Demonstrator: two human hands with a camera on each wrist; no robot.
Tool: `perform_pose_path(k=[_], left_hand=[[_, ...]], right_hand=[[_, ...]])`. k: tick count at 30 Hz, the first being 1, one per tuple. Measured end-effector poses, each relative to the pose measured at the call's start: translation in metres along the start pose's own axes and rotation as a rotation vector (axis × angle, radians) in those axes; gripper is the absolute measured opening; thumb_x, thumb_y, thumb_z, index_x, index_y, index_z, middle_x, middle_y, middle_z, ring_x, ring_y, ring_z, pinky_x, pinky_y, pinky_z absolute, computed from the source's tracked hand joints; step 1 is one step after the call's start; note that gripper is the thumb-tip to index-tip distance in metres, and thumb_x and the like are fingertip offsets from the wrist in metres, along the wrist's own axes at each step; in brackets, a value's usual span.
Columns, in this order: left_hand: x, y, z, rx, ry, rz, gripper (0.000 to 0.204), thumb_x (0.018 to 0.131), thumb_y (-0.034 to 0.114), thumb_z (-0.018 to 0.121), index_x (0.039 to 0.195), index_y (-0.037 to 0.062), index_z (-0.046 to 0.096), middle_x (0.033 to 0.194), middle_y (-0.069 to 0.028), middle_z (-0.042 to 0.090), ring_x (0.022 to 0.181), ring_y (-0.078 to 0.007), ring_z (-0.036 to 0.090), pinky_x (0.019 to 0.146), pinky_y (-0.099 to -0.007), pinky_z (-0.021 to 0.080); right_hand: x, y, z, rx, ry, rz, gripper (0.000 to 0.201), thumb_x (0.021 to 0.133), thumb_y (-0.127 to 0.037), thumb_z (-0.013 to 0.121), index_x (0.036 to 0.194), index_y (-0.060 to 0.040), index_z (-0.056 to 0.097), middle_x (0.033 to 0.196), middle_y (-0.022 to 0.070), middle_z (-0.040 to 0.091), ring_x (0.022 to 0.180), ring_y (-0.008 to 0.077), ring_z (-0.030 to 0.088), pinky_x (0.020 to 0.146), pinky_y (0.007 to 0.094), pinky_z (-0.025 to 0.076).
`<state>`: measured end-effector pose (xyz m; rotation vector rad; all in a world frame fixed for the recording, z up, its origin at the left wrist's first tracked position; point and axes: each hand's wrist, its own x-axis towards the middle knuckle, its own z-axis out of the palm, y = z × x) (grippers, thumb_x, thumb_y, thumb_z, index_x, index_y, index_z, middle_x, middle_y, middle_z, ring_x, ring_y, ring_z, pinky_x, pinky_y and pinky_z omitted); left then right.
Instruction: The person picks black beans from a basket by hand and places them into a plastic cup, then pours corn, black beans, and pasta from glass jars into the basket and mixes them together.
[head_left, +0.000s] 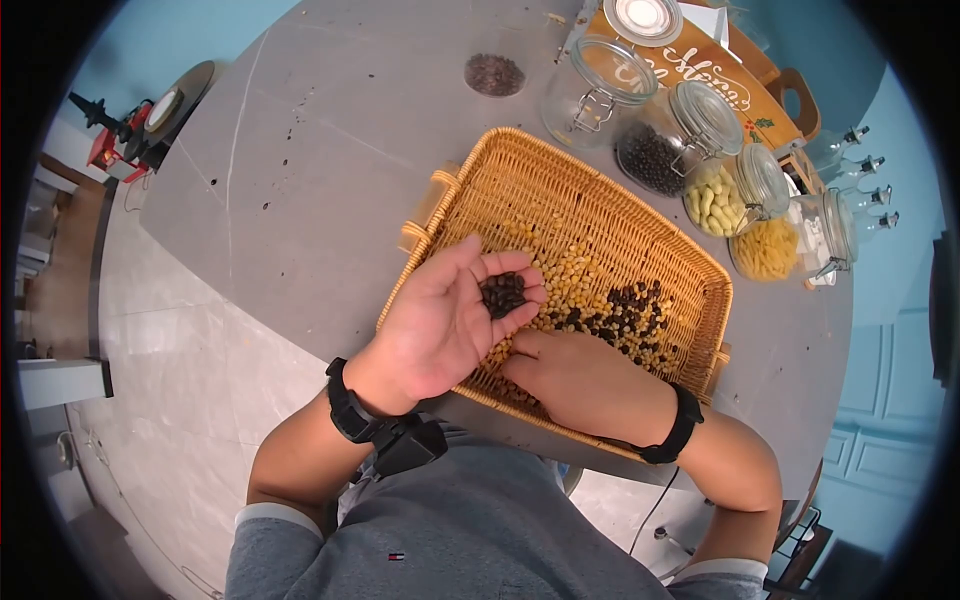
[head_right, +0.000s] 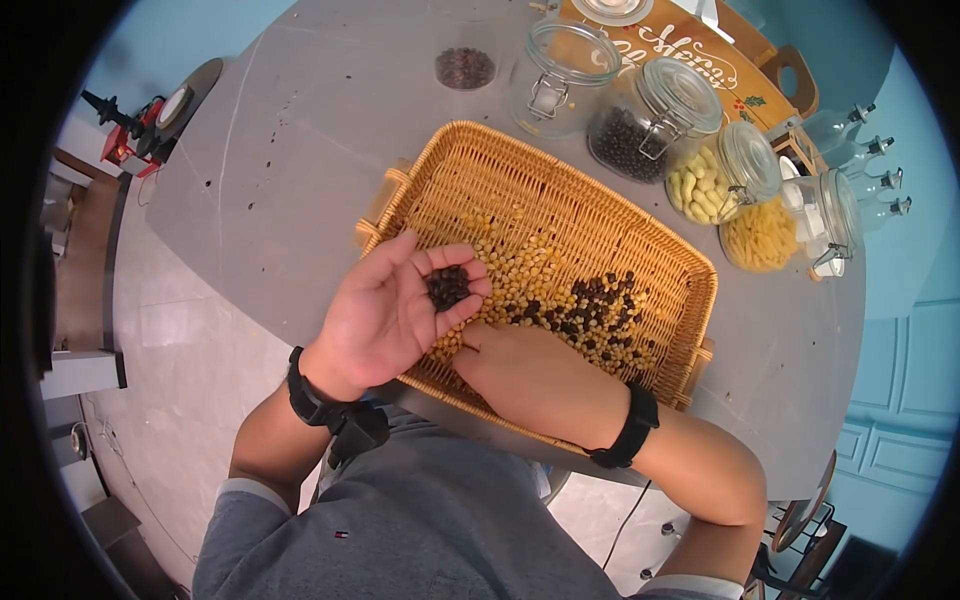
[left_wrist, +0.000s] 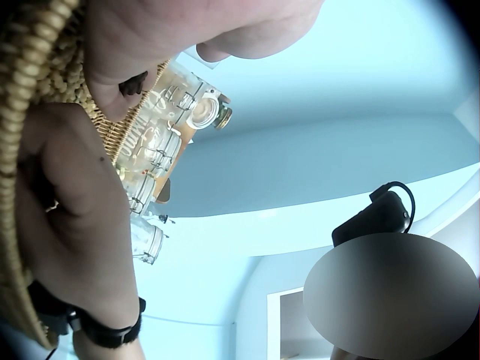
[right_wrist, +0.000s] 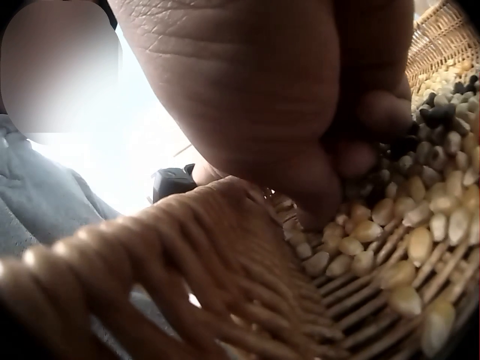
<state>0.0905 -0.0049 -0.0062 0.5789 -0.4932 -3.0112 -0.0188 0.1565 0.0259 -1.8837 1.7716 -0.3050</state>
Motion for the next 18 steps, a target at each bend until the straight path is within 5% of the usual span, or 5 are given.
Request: perform_pose_path(k=[6,8,11,15,18], left_hand=[[0.000,0.000,0.001,0.023,-0.003,0.009,0.053,0.104,0.041,0.037,0.125,-0.0061,0.051,0.118,-0.0171,0.060,0.113,-0.0276,0.058,0.103,-0.0381,0.046],[-0.001,-0.001,0.001,0.034,-0.003,-0.002,0.053,0.104,0.041,0.037,0.125,-0.0058,0.051,0.119,-0.0171,0.060,0.113,-0.0269,0.058,0.103,-0.0378,0.046],[0.001,-0.002,0.004,0.032,-0.008,-0.032,0.053,0.104,0.042,0.037,0.125,-0.0052,0.051,0.119,-0.0171,0.060,0.114,-0.0261,0.058,0.103,-0.0375,0.045],[-0.001,0.000,0.003,0.023,0.000,-0.029,0.053,0.104,0.041,0.038,0.125,-0.0059,0.051,0.119,-0.0173,0.060,0.114,-0.0272,0.058,0.103,-0.0382,0.046],[0.000,0.000,0.001,0.009,-0.004,-0.039,0.053,0.104,0.041,0.039,0.125,-0.0064,0.050,0.119,-0.0174,0.060,0.115,-0.0278,0.058,0.104,-0.0385,0.046]], right_hand=[[0.000,0.002,-0.020,0.192,0.090,0.050,0.009,0.086,-0.008,0.059,0.092,-0.0027,0.060,0.093,0.0141,0.060,0.087,0.0339,0.063,0.072,0.0418,0.051],[0.002,0.001,-0.032,0.280,0.336,0.065,0.008,0.087,-0.008,0.061,0.094,-0.0030,0.059,0.090,0.0149,0.060,0.086,0.0361,0.061,0.071,0.0437,0.049],[0.002,-0.004,-0.043,0.339,0.441,0.004,0.008,0.089,-0.007,0.061,0.094,-0.0033,0.058,0.088,0.0147,0.061,0.085,0.0363,0.061,0.070,0.0443,0.049],[-0.017,0.003,-0.041,0.165,0.343,0.071,0.008,0.087,-0.007,0.062,0.093,-0.0037,0.059,0.088,0.0140,0.059,0.084,0.0353,0.061,0.069,0.0440,0.049],[-0.029,0.005,-0.022,0.103,0.095,0.093,0.008,0.084,-0.007,0.062,0.091,-0.0040,0.061,0.088,0.0132,0.057,0.083,0.0337,0.061,0.069,0.0435,0.050]])
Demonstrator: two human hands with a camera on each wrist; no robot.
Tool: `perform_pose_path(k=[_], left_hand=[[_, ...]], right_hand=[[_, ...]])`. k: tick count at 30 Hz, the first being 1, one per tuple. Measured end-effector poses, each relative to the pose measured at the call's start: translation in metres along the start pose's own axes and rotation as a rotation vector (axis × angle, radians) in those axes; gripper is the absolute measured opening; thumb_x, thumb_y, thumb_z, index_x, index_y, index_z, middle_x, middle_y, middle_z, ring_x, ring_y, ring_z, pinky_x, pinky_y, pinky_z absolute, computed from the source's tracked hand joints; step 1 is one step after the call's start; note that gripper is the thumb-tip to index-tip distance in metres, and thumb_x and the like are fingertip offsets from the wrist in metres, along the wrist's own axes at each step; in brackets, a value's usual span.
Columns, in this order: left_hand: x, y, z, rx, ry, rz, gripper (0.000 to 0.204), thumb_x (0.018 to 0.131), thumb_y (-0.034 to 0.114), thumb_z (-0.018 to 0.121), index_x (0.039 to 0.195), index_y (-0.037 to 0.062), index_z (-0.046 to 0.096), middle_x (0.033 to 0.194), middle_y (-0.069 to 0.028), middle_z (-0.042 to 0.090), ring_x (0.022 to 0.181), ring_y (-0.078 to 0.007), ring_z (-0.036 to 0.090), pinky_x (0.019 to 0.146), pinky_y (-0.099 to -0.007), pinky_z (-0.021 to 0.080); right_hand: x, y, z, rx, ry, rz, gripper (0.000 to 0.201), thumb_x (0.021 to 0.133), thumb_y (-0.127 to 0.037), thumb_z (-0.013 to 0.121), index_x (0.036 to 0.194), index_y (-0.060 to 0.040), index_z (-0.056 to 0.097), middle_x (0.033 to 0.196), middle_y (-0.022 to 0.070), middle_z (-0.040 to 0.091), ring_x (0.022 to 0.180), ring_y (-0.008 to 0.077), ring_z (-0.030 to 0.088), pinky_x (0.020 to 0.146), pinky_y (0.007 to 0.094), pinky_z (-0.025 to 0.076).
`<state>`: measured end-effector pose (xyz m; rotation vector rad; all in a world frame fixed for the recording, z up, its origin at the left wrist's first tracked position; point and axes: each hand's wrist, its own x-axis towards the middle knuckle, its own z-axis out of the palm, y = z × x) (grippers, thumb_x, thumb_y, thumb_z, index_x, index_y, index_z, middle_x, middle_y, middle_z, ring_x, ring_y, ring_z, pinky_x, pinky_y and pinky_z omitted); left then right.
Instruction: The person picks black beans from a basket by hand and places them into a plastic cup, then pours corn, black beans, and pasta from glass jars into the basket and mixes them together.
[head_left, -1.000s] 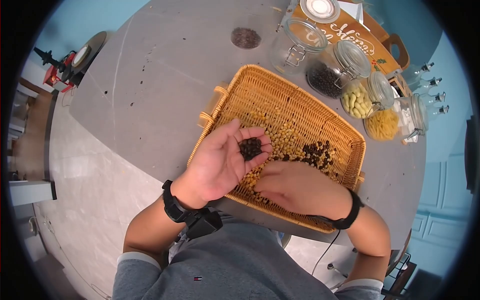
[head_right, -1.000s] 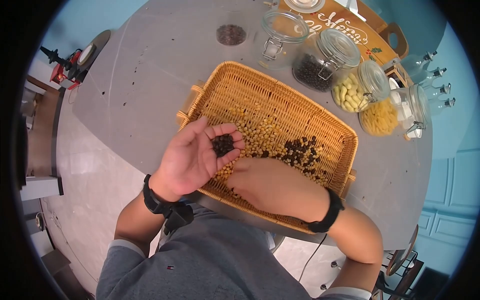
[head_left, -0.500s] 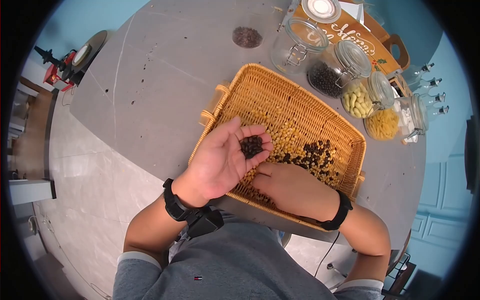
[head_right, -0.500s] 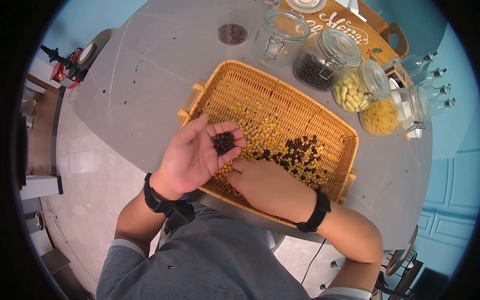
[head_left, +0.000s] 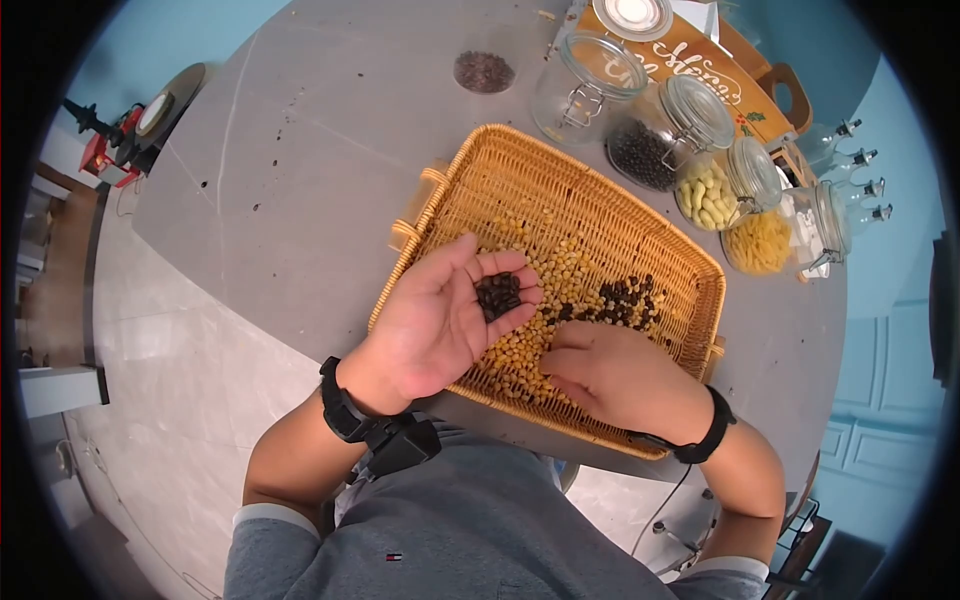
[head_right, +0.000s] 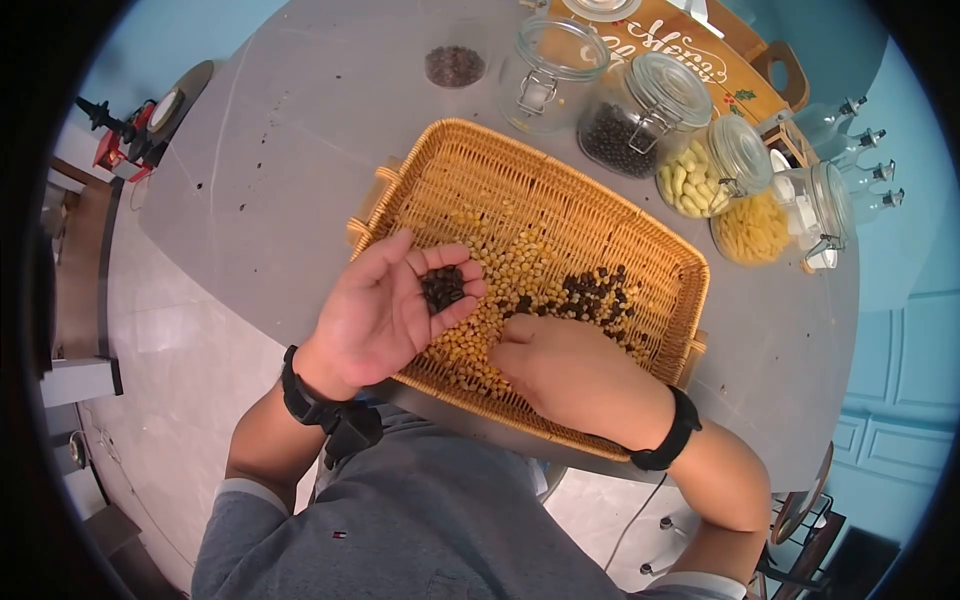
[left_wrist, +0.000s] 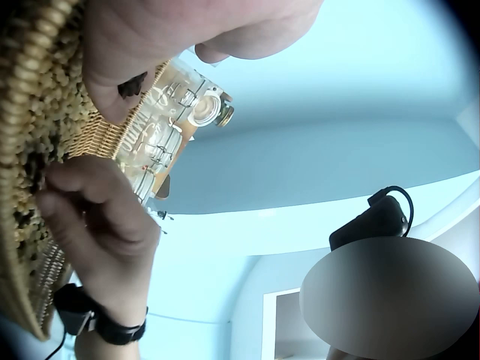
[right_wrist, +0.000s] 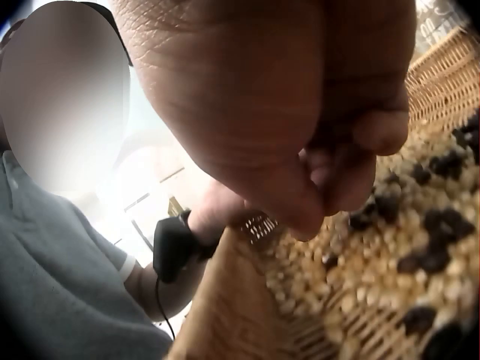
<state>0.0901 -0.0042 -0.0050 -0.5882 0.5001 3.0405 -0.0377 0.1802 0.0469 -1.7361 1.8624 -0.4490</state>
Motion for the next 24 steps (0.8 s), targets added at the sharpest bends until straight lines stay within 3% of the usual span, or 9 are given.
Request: perform_pose_path(k=[12,18,21,22,24], left_hand=[[-0.001,-0.001,0.002,-0.003,0.000,0.012,0.053,0.104,0.041,0.038,0.124,-0.0066,0.050,0.117,-0.0174,0.060,0.113,-0.0285,0.058,0.104,-0.0387,0.046],[0.002,-0.007,0.011,0.041,0.016,-0.026,0.052,0.104,0.040,0.037,0.124,-0.0063,0.051,0.116,-0.0173,0.061,0.113,-0.0285,0.058,0.104,-0.0389,0.046],[0.002,-0.009,0.017,0.024,0.016,-0.064,0.051,0.104,0.039,0.038,0.123,-0.0061,0.052,0.115,-0.0172,0.061,0.113,-0.0285,0.058,0.103,-0.0388,0.046],[0.003,-0.009,0.018,0.028,0.011,-0.066,0.051,0.104,0.039,0.038,0.123,-0.0061,0.052,0.115,-0.0171,0.061,0.113,-0.0284,0.058,0.103,-0.0387,0.046],[0.005,-0.007,0.017,0.032,0.003,-0.058,0.051,0.104,0.040,0.038,0.123,-0.0061,0.052,0.114,-0.0171,0.061,0.113,-0.0286,0.058,0.103,-0.0387,0.046]], right_hand=[[-0.004,0.007,0.007,-0.064,-0.009,-0.006,0.009,0.080,-0.006,0.062,0.089,-0.0032,0.063,0.091,0.0121,0.057,0.085,0.0322,0.062,0.070,0.0415,0.051],[0.013,-0.009,-0.026,0.284,0.347,0.003,0.012,0.078,0.003,0.066,0.089,-0.0023,0.064,0.080,0.0132,0.062,0.079,0.0334,0.062,0.067,0.0396,0.049],[0.014,-0.009,-0.033,0.253,0.406,0.059,0.011,0.078,0.001,0.067,0.089,-0.0026,0.064,0.081,0.0137,0.063,0.080,0.0340,0.062,0.068,0.0404,0.050],[0.011,-0.005,-0.032,0.248,0.412,0.060,0.011,0.078,0.001,0.067,0.089,-0.0026,0.064,0.081,0.0137,0.063,0.080,0.0340,0.062,0.068,0.0404,0.050],[0.002,0.011,-0.025,0.057,0.261,0.091,0.011,0.079,-0.003,0.068,0.089,-0.0031,0.065,0.084,0.0139,0.062,0.081,0.0343,0.062,0.069,0.0417,0.050]])
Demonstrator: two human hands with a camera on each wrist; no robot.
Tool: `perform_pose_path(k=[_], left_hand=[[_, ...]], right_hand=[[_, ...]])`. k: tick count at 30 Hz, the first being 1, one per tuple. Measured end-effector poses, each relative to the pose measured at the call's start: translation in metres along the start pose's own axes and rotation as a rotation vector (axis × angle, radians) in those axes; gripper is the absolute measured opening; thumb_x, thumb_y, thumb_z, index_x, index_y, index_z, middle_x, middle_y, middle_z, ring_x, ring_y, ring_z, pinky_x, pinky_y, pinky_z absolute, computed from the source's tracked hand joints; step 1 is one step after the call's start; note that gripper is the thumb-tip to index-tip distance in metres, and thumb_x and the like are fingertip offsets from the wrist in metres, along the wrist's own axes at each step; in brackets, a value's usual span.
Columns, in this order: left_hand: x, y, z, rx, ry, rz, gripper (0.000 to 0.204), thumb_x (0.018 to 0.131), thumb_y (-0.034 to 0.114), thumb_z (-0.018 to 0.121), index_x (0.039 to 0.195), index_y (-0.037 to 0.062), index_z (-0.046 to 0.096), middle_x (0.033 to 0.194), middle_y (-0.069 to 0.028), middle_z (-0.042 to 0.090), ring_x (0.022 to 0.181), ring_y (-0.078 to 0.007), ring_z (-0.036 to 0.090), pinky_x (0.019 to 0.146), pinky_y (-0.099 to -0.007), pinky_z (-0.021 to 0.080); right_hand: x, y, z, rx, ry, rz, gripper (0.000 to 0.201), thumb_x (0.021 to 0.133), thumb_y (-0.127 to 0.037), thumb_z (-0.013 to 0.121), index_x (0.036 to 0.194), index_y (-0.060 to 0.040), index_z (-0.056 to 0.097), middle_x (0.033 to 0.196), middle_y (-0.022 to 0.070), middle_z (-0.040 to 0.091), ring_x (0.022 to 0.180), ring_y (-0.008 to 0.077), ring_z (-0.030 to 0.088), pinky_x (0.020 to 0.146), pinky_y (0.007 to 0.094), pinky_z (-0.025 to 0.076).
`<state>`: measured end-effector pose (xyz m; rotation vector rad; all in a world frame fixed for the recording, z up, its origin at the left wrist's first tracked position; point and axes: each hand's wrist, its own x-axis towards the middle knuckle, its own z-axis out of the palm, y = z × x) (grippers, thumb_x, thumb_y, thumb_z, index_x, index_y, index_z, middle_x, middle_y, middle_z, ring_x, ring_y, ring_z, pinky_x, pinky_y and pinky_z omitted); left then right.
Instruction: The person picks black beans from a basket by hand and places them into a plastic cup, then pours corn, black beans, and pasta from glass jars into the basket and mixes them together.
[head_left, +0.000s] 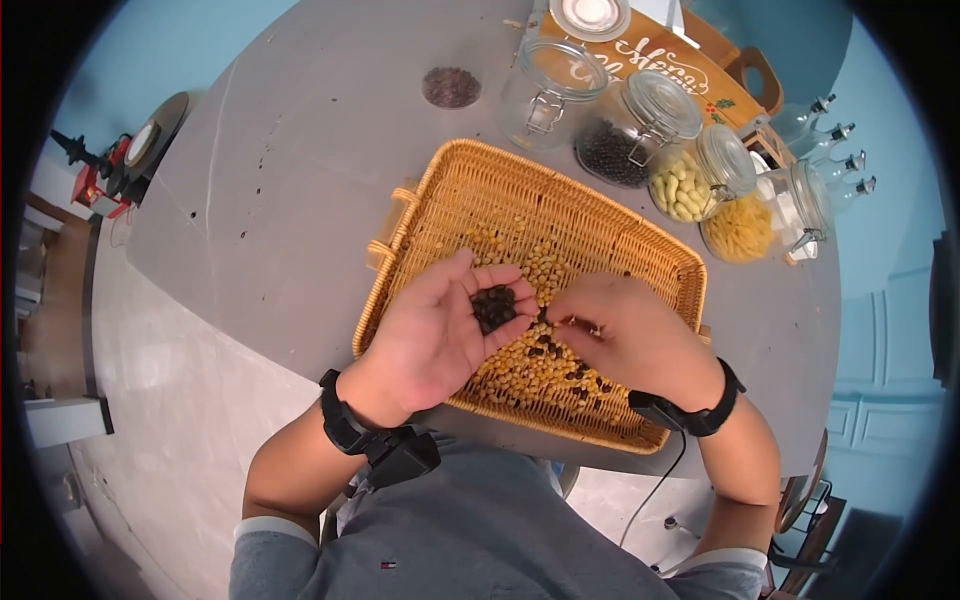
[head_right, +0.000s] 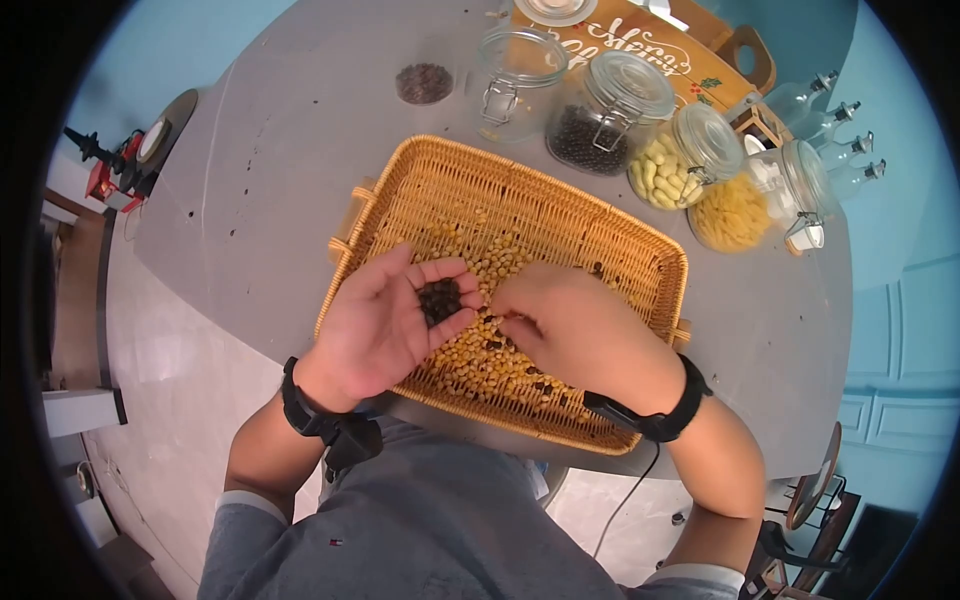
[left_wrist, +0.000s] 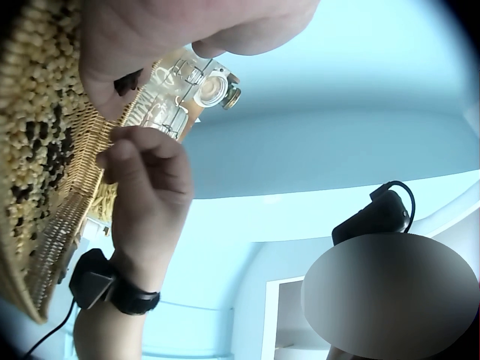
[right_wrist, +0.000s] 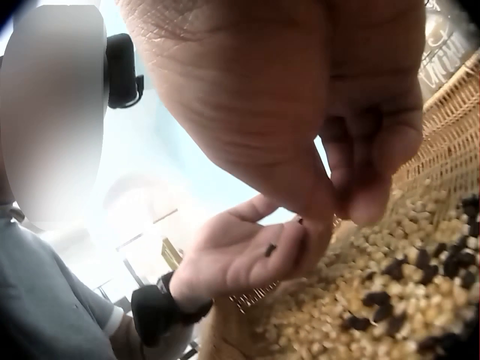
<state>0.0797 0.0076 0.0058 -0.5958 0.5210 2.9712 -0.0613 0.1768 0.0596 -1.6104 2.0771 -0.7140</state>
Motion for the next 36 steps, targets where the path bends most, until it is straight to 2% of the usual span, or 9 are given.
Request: perform_pose_path(k=[7,11,14,16,19,20,22,28,36], left_hand=[[0.013,0.005,0.011,-0.002,-0.020,-0.008,0.053,0.104,0.042,0.039,0.123,-0.0058,0.051,0.115,-0.0171,0.060,0.112,-0.0297,0.059,0.103,-0.0385,0.046],[0.012,0.003,0.008,0.033,0.013,0.006,0.051,0.104,0.041,0.039,0.122,-0.0054,0.052,0.115,-0.0167,0.060,0.112,-0.0295,0.058,0.103,-0.0382,0.046],[0.009,0.001,0.005,0.032,0.021,0.023,0.051,0.104,0.041,0.039,0.121,-0.0049,0.053,0.114,-0.0163,0.061,0.112,-0.0292,0.059,0.103,-0.0382,0.046],[0.007,0.000,0.006,0.052,0.050,0.042,0.050,0.104,0.041,0.039,0.119,-0.0045,0.054,0.114,-0.0159,0.061,0.111,-0.0286,0.059,0.103,-0.0383,0.046],[0.006,-0.004,0.001,0.068,0.071,0.023,0.051,0.104,0.042,0.038,0.118,-0.0044,0.054,0.114,-0.0157,0.061,0.111,-0.0281,0.059,0.103,-0.0383,0.046],[0.006,-0.005,0.000,0.069,0.070,0.023,0.051,0.104,0.042,0.038,0.118,-0.0044,0.054,0.114,-0.0157,0.061,0.111,-0.0281,0.059,0.103,-0.0383,0.046],[0.006,-0.008,-0.002,0.076,0.091,-0.006,0.053,0.104,0.043,0.037,0.119,-0.0046,0.054,0.114,-0.0156,0.061,0.111,-0.0278,0.059,0.103,-0.0381,0.046],[0.005,-0.009,-0.003,0.069,0.010,-0.054,0.057,0.104,0.045,0.036,0.123,-0.0058,0.052,0.115,-0.0156,0.061,0.112,-0.0264,0.058,0.103,-0.0375,0.046],[0.003,-0.008,-0.001,0.088,-0.037,-0.061,0.061,0.104,0.046,0.034,0.128,-0.0083,0.049,0.119,-0.0169,0.060,0.112,-0.0249,0.059,0.103,-0.0363,0.046]], right_hand=[[-0.009,0.011,0.026,-0.208,-0.133,-0.037,0.015,0.080,-0.007,0.065,0.094,-0.0037,0.066,0.093,0.0145,0.061,0.085,0.0355,0.064,0.071,0.0437,0.051],[-0.009,0.012,0.020,-0.163,-0.090,-0.012,0.015,0.078,-0.005,0.064,0.092,-0.0017,0.064,0.091,0.0152,0.062,0.086,0.0357,0.064,0.070,0.0439,0.051],[-0.008,0.020,0.010,-0.030,0.018,-0.076,0.015,0.078,-0.003,0.064,0.093,-0.0005,0.063,0.088,0.0160,0.064,0.083,0.0363,0.064,0.069,0.0423,0.051],[-0.008,0.018,0.002,0.116,0.013,0.074,0.016,0.081,-0.003,0.069,0.097,-0.0012,0.064,0.084,0.0113,0.064,0.076,0.0232,0.066,0.068,0.0322,0.051],[-0.009,0.017,-0.002,0.265,0.014,0.104,0.015,0.086,-0.001,0.067,0.101,-0.0001,0.064,0.085,0.0070,0.065,0.075,0.0144,0.065,0.068,0.0273,0.052],[-0.010,0.018,-0.002,0.265,0.015,0.104,0.015,0.086,-0.001,0.067,0.101,-0.0001,0.064,0.085,0.0070,0.065,0.075,0.0144,0.065,0.068,0.0273,0.052],[-0.013,0.019,-0.001,0.739,-0.054,0.327,0.015,0.091,0.000,0.063,0.106,0.0012,0.063,0.090,0.0053,0.067,0.081,0.0116,0.066,0.070,0.0249,0.054],[-0.004,0.010,-0.010,0.995,-0.092,0.423,0.015,0.093,0.002,0.062,0.108,0.0025,0.063,0.095,0.0065,0.068,0.086,0.0110,0.068,0.077,0.0245,0.056],[0.011,0.007,0.010,0.691,0.000,0.164,0.018,0.092,0.004,0.061,0.109,0.0017,0.067,0.096,0.0057,0.069,0.086,0.0121,0.066,0.078,0.0245,0.054]])
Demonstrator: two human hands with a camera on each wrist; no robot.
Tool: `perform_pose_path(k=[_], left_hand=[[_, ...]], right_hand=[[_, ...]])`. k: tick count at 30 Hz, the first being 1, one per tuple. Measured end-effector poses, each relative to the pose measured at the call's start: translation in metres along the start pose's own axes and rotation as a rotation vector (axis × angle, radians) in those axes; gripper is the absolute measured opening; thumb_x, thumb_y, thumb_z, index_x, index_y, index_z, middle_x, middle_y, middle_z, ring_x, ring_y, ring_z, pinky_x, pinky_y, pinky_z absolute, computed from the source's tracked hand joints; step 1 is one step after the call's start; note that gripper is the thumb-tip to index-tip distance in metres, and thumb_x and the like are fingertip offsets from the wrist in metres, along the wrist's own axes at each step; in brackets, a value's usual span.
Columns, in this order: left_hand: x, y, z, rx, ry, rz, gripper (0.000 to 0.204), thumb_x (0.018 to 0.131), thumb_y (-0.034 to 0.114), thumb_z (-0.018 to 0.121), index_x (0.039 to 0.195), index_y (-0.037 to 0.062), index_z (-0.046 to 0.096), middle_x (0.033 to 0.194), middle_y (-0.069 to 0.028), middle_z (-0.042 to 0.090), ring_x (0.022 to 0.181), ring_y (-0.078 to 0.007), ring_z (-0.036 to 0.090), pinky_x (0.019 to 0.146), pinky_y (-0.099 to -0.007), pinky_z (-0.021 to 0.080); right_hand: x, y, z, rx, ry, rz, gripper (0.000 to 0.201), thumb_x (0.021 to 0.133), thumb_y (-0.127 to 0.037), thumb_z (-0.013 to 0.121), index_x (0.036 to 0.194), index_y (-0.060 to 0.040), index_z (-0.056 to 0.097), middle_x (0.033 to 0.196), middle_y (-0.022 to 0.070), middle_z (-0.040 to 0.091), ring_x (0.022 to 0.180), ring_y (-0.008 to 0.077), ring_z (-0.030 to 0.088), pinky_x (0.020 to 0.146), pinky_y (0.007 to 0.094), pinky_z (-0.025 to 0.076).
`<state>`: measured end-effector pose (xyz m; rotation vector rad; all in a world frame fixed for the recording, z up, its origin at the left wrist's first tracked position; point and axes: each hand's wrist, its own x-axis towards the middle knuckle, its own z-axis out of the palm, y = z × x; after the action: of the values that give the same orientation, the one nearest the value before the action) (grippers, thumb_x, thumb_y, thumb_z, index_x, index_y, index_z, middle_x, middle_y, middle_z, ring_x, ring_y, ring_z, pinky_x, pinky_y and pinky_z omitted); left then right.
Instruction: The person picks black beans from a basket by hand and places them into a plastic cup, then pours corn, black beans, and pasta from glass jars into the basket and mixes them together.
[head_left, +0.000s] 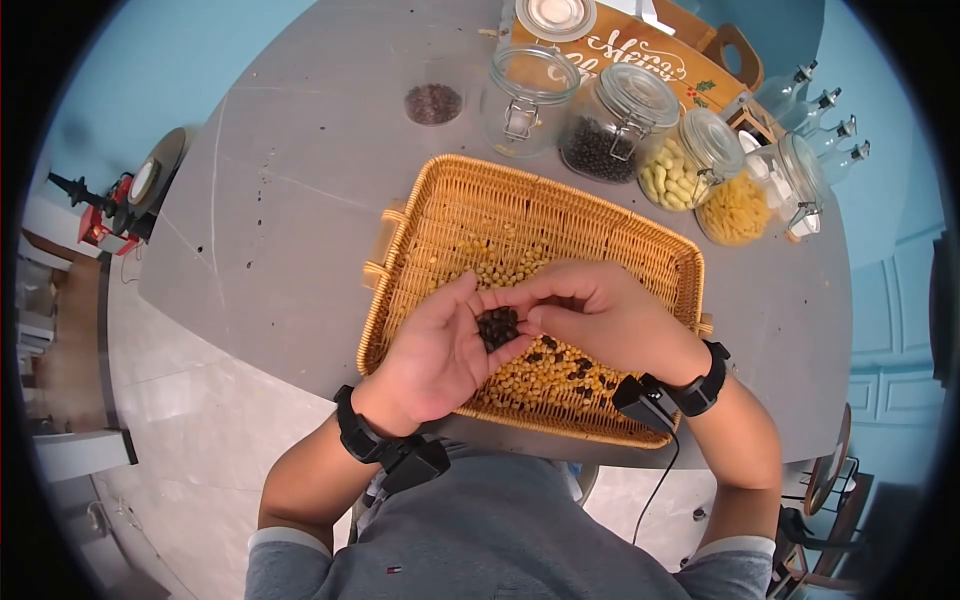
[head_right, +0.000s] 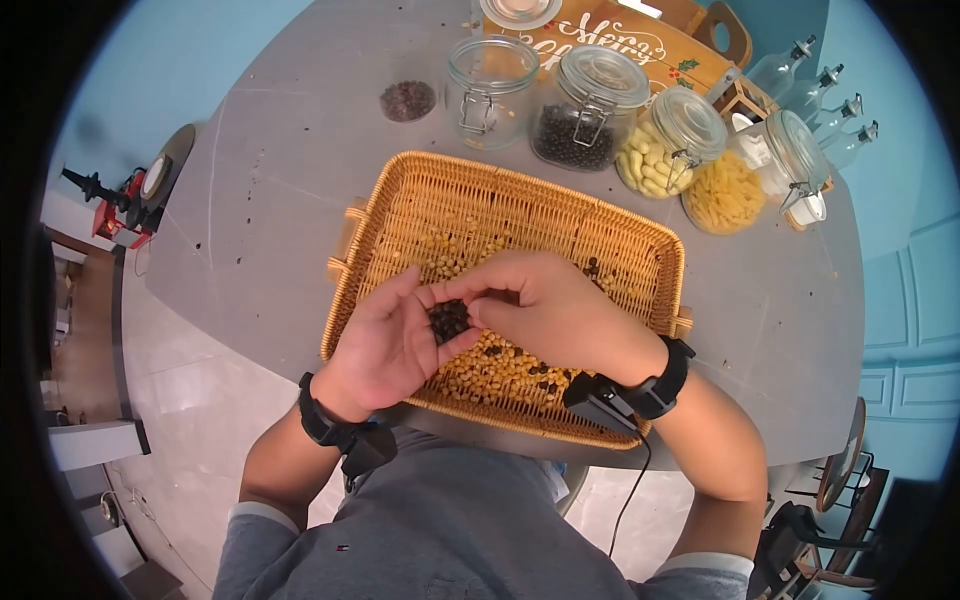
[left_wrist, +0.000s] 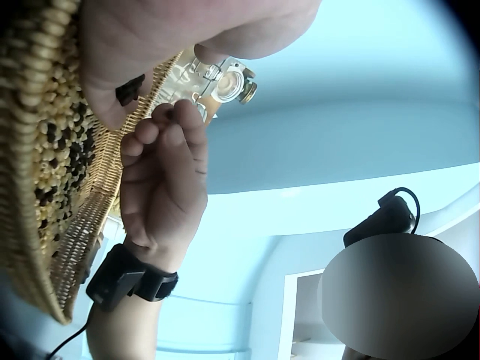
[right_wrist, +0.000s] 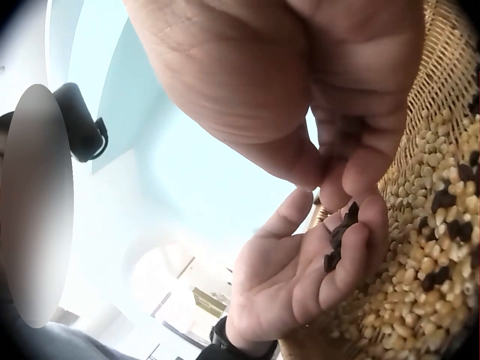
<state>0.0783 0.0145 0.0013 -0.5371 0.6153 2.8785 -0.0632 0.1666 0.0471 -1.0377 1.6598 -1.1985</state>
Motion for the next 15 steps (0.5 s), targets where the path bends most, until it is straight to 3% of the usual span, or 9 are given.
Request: perform_pose_path(k=[1,5,7,8,10,11,13,15], left_hand=[[0.000,0.000,0.001,-0.008,-0.004,0.000,0.061,0.104,0.046,0.035,0.128,-0.0083,0.050,0.119,-0.0165,0.061,0.112,-0.0250,0.059,0.103,-0.0364,0.047],[0.000,-0.001,-0.004,-0.009,0.059,0.033,0.058,0.104,0.045,0.037,0.125,-0.0069,0.051,0.116,-0.0156,0.061,0.111,-0.0259,0.059,0.102,-0.0367,0.047],[-0.001,-0.001,-0.007,-0.046,0.072,0.061,0.054,0.103,0.044,0.039,0.122,-0.0052,0.053,0.115,-0.0155,0.061,0.110,-0.0269,0.060,0.102,-0.0372,0.048],[0.000,-0.001,-0.007,-0.048,0.071,0.059,0.054,0.103,0.044,0.039,0.122,-0.0052,0.053,0.115,-0.0155,0.061,0.110,-0.0269,0.060,0.102,-0.0372,0.048],[-0.001,-0.002,-0.006,-0.066,0.067,0.067,0.051,0.103,0.043,0.041,0.119,-0.0041,0.054,0.115,-0.0157,0.062,0.110,-0.0274,0.060,0.101,-0.0374,0.048],[-0.001,-0.002,-0.005,-0.066,0.066,0.062,0.051,0.103,0.043,0.041,0.119,-0.0041,0.054,0.115,-0.0157,0.062,0.110,-0.0274,0.060,0.101,-0.0374,0.048],[-0.001,-0.002,-0.005,-0.054,0.062,0.071,0.052,0.103,0.043,0.041,0.119,-0.0044,0.055,0.114,-0.0159,0.062,0.110,-0.0279,0.060,0.102,-0.0377,0.048],[0.000,-0.002,-0.006,-0.052,0.065,0.069,0.052,0.103,0.043,0.041,0.119,-0.0045,0.055,0.114,-0.0160,0.062,0.110,-0.0280,0.060,0.102,-0.0379,0.048]], right_hand=[[0.000,-0.001,0.000,-0.099,-0.007,-0.046,0.019,0.091,0.005,0.061,0.109,0.0012,0.067,0.096,0.0055,0.069,0.085,0.0118,0.066,0.077,0.0248,0.053],[-0.014,-0.010,-0.007,-0.035,0.078,0.007,0.019,0.089,0.004,0.063,0.107,0.0007,0.068,0.095,0.0033,0.068,0.085,0.0098,0.064,0.077,0.0248,0.052],[-0.026,-0.015,-0.015,-0.213,-0.094,0.223,0.019,0.087,0.001,0.066,0.106,-0.0007,0.068,0.097,0.0052,0.068,0.087,0.0143,0.066,0.075,0.0269,0.052],[-0.028,-0.008,-0.015,-0.214,-0.093,0.226,0.019,0.087,0.001,0.066,0.106,-0.0007,0.068,0.097,0.0052,0.068,0.087,0.0143,0.066,0.075,0.0269,0.052],[-0.032,0.011,-0.014,-0.585,-0.057,-0.107,0.020,0.083,-0.002,0.068,0.103,-0.0029,0.068,0.095,0.0089,0.067,0.084,0.0242,0.066,0.070,0.0329,0.052],[-0.032,0.011,-0.011,-0.584,-0.055,-0.103,0.020,0.083,-0.002,0.068,0.103,-0.0029,0.068,0.095,0.0089,0.067,0.084,0.0242,0.066,0.070,0.0329,0.052],[-0.028,0.010,-0.003,-0.714,-0.026,-0.140,0.015,0.079,-0.004,0.064,0.094,-0.0007,0.066,0.092,0.0159,0.063,0.084,0.0361,0.063,0.073,0.0412,0.052],[-0.026,0.012,0.006,-0.793,-0.042,-0.099,0.013,0.079,-0.004,0.063,0.092,-0.0008,0.066,0.088,0.0156,0.061,0.083,0.0358,0.063,0.072,0.0420,0.051]])
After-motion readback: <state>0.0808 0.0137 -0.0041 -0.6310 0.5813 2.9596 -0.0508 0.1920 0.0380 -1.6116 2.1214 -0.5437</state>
